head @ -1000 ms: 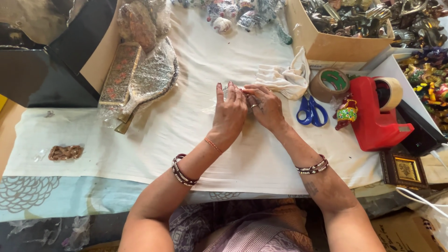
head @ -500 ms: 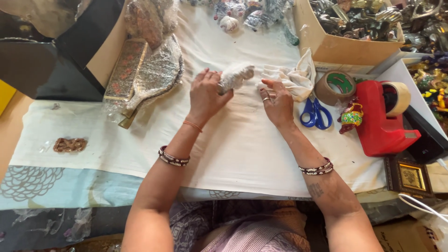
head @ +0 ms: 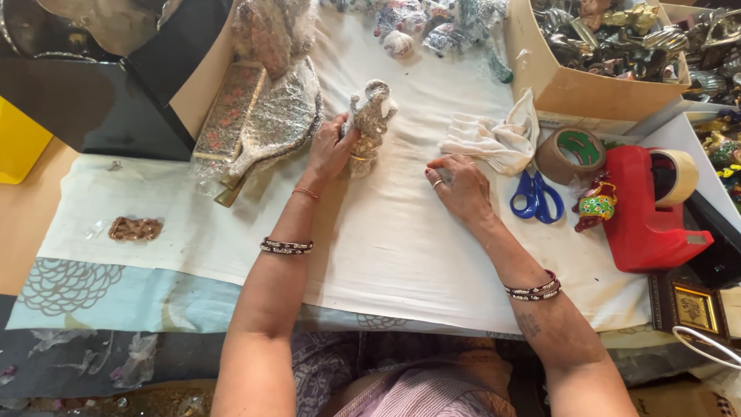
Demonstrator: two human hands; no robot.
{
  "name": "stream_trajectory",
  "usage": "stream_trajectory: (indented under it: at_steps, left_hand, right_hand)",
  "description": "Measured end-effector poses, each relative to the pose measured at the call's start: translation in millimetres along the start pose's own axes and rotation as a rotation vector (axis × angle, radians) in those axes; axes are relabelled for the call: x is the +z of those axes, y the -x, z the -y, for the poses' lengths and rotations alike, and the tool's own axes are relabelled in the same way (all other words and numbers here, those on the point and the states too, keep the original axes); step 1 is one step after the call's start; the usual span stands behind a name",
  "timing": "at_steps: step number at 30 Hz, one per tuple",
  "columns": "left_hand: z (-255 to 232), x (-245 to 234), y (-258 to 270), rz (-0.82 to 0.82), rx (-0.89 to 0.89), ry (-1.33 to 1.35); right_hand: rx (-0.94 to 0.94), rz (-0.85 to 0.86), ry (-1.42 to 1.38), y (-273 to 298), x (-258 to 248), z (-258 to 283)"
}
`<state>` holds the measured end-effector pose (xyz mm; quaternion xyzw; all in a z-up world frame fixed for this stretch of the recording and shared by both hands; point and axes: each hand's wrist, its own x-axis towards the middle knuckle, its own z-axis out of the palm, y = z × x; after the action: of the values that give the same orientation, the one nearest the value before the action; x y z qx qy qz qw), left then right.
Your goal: Cleaning a small gold-colored deity figurine with a cloth and wrapping it in bubble wrap.
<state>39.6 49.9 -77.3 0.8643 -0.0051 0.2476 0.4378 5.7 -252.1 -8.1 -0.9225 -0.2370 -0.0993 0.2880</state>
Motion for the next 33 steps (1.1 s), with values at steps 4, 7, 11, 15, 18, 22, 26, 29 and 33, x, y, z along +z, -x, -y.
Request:
stream_trajectory:
  at_steps: [4,7,11,15,18,22,26,29,33]
  left_hand:
    - [-15.3,-5.9,-0.6,0.069,-0.114,0.088]
    - [-8.4,-1.2,-2.5,0.027,0.013,0.145]
    - [-8.7,4.7,-0.9,-0.029,-0.061,-0.009]
    - [-11.4,7.1,-1.8,-0.063,-0.157,0.075]
    - [-18.2,4.2,-3.1,-0.067,-0.26,0.159]
    - [1.1,16.1,-5.4,-0.086,-0.279,0.117]
    - [27.3,29.6,-8.3,-0.162,-0.173,0.075]
    - [-19.6,6.5,3.6,-0.151,-0.145,0.097]
    - [-68.0,-13.1,12.9,0.066,-0.312,-0.083]
  right_hand:
    - [0.002,0.013,0.01,1.3,-0.7,2.0]
    - [-0.003,0.015,-0.004,1.2,0.1,1.3]
    - [-0.048,-0.005,0.036,0.3,4.3,4.1]
    - [-0.04,-0.041,0.049,-11.8,9.7,16.0]
    - [-0.118,-0.091,0.015,-28.8,29.5,31.4]
    - [-0.273,-0.126,0.009,-45.9,51.0,60.4]
    - [-0.385,-0.182,0.077,-64.6,65.9,69.6]
    - [-0.324,-0.176,0.149,-77.5,79.1,65.4]
    - [-0.314,-0.302,0.245,-87.4,101.4,52.2]
